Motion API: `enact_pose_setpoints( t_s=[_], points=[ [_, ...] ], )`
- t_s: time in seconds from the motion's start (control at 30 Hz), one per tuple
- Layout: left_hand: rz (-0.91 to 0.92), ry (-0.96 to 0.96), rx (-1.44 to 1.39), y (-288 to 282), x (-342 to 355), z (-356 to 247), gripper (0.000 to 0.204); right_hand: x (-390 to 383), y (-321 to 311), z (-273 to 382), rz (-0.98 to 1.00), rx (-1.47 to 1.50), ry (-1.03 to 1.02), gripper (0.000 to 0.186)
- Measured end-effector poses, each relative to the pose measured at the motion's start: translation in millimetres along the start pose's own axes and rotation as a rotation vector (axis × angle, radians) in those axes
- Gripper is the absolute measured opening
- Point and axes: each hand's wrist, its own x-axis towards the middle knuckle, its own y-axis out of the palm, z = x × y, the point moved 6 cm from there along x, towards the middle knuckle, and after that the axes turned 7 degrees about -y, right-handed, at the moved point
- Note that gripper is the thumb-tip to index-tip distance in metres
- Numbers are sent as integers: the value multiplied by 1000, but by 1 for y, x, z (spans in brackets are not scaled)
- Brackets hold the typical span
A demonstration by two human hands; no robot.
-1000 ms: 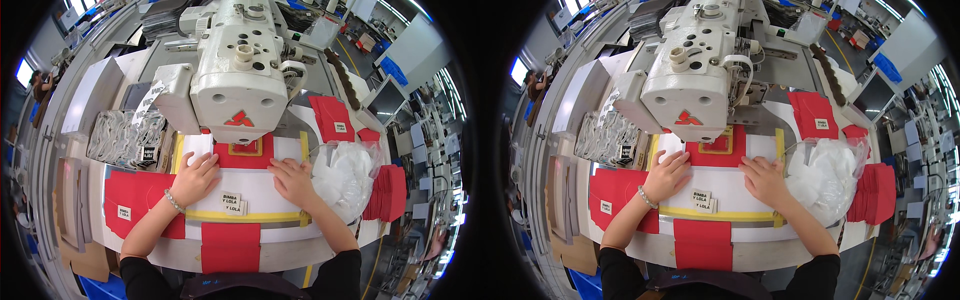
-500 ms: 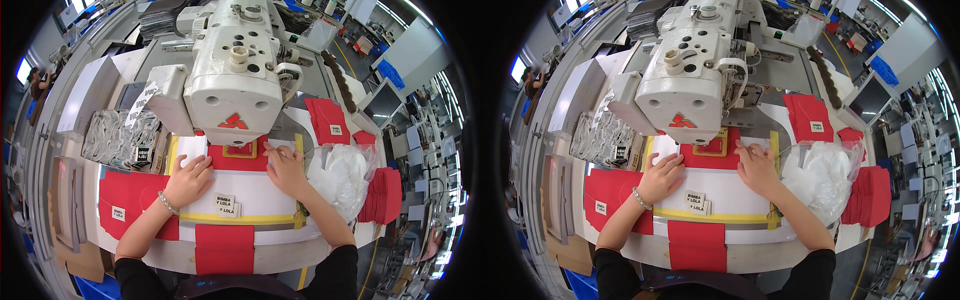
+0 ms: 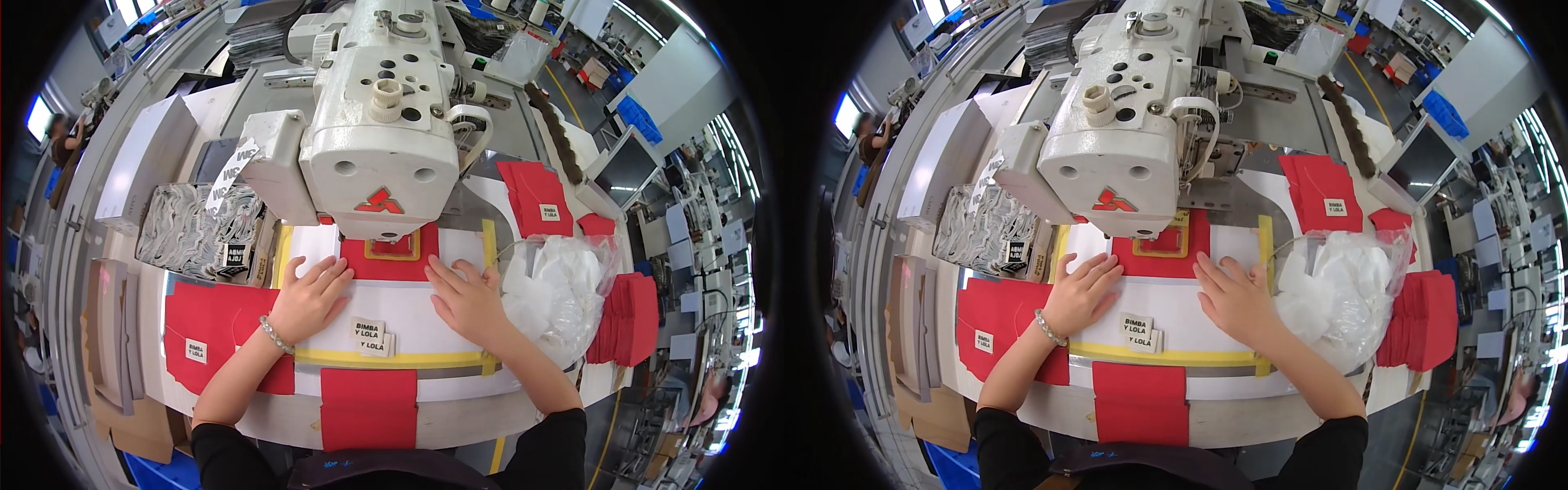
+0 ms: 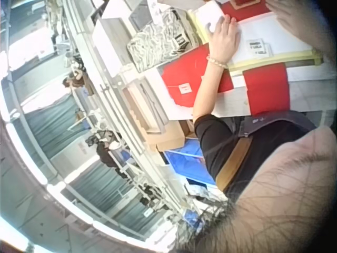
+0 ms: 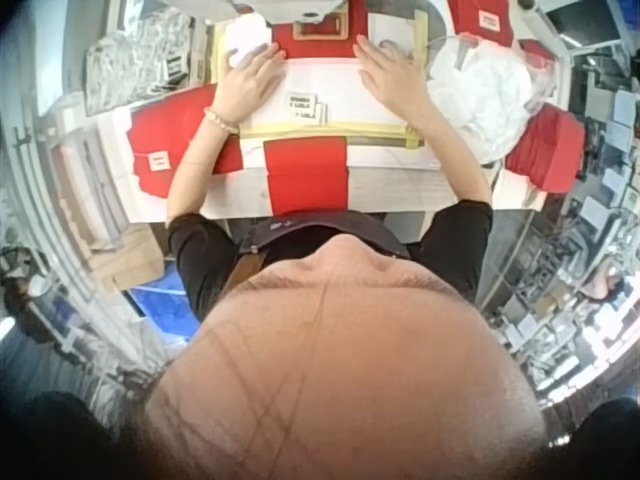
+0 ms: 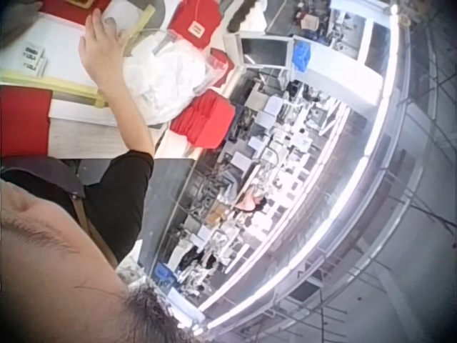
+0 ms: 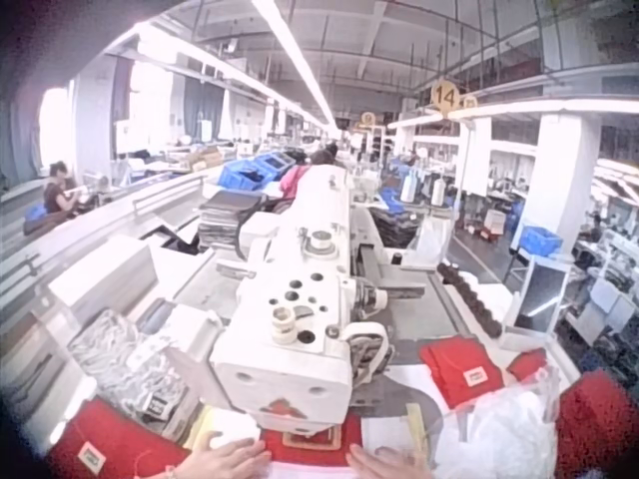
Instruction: The person sews white labels onto red fabric pieces using a sewing machine. They repeatedly place a label on a fabric piece, sew it, cut the thread with shears, and set the finished piece aside. The process is repeated for multiple items.
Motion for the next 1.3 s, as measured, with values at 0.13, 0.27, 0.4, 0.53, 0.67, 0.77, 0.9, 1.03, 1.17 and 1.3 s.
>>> enact_pose_setpoints(
  t_s=[0.13, 0.27, 0.4, 0.53, 0.67, 0.77, 0.9, 1.03, 1.17, 1.3],
  points=[
    [25, -13, 27, -1, 0, -4, 44, -8, 4, 5, 38, 30, 21, 45],
    [24, -22, 60, -2, 0, -8, 46, -13, 11, 6, 18, 28, 63, 46],
    [31, -26, 79, -3, -1, -9, 46, -15, 12, 6, -2, 28, 87, 47],
    [35, -37, 83, -3, -2, -10, 46, -16, 11, 8, 6, 39, 112, 49],
    [68, -56, 99, -5, -2, -10, 41, -19, 14, 14, -9, 34, 140, 51],
    [70, -40, -61, -11, -2, -13, 34, -19, 16, 15, -16, 29, 163, 53],
    [212, -32, -516, -15, -10, -29, 27, -20, 17, 17, -37, 28, 166, 53],
    [196, 31, -400, -15, -13, -42, 21, -19, 17, 16, -60, 55, 179, 52],
    [113, 142, -235, -19, -12, -56, 14, -21, 20, 15, -90, 87, 203, 51],
    [-27, 258, -41, -14, -17, -67, 8, -18, 19, 15, -106, 50, 195, 49]
  ],
)
